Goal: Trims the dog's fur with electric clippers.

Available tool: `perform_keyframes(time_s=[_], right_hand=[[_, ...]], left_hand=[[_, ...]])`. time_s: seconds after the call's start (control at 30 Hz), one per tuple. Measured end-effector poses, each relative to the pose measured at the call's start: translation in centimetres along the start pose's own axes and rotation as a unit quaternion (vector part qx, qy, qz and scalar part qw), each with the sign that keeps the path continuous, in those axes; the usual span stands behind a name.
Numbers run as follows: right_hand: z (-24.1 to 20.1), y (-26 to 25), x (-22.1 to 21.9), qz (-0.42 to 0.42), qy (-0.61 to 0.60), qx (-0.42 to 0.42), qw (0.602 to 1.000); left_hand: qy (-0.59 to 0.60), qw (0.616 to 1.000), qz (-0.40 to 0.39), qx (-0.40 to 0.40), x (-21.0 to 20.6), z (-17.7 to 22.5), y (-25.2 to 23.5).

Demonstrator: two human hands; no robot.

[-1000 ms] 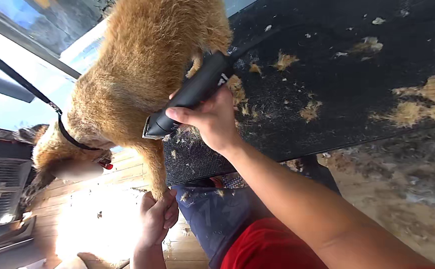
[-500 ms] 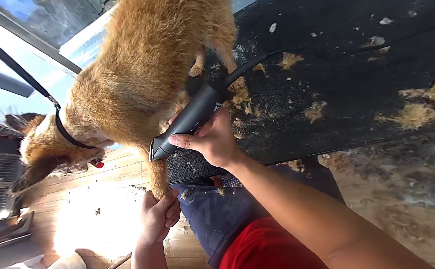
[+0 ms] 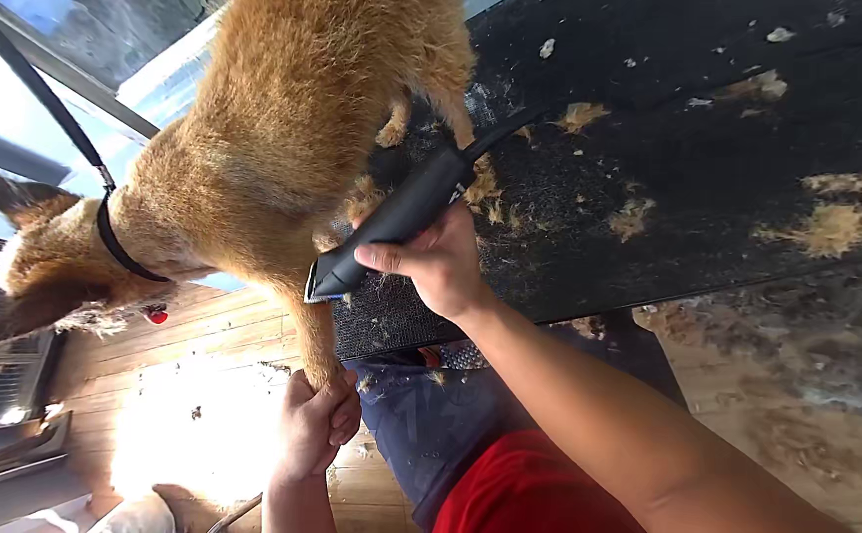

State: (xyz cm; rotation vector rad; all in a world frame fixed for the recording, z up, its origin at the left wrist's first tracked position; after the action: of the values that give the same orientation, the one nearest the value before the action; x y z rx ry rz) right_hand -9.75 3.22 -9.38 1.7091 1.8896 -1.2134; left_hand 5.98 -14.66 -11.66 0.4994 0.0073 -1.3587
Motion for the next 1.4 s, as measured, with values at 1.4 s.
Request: perform_keyframes(time_s=[1.4], right_hand=[[3.0, -0.3, 2.8, -0.229, -0.199, -0.351, 0.886]], left_hand=[[0.116, 0.988, -0.085, 0.046, -2.0, 0.0, 1.1]])
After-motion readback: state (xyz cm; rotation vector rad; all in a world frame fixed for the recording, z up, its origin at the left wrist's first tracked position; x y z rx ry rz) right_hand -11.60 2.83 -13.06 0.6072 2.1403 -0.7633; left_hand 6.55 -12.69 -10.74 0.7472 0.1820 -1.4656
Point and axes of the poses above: each hand's wrist, its own y-axis away from the middle knuckle, its own x-axis out of the back of the hand, z = x × y, the point moved 2 cm from there along -y, towards the middle knuckle, and after that the axes turned 6 degrees about z, right-handed, at the moved point
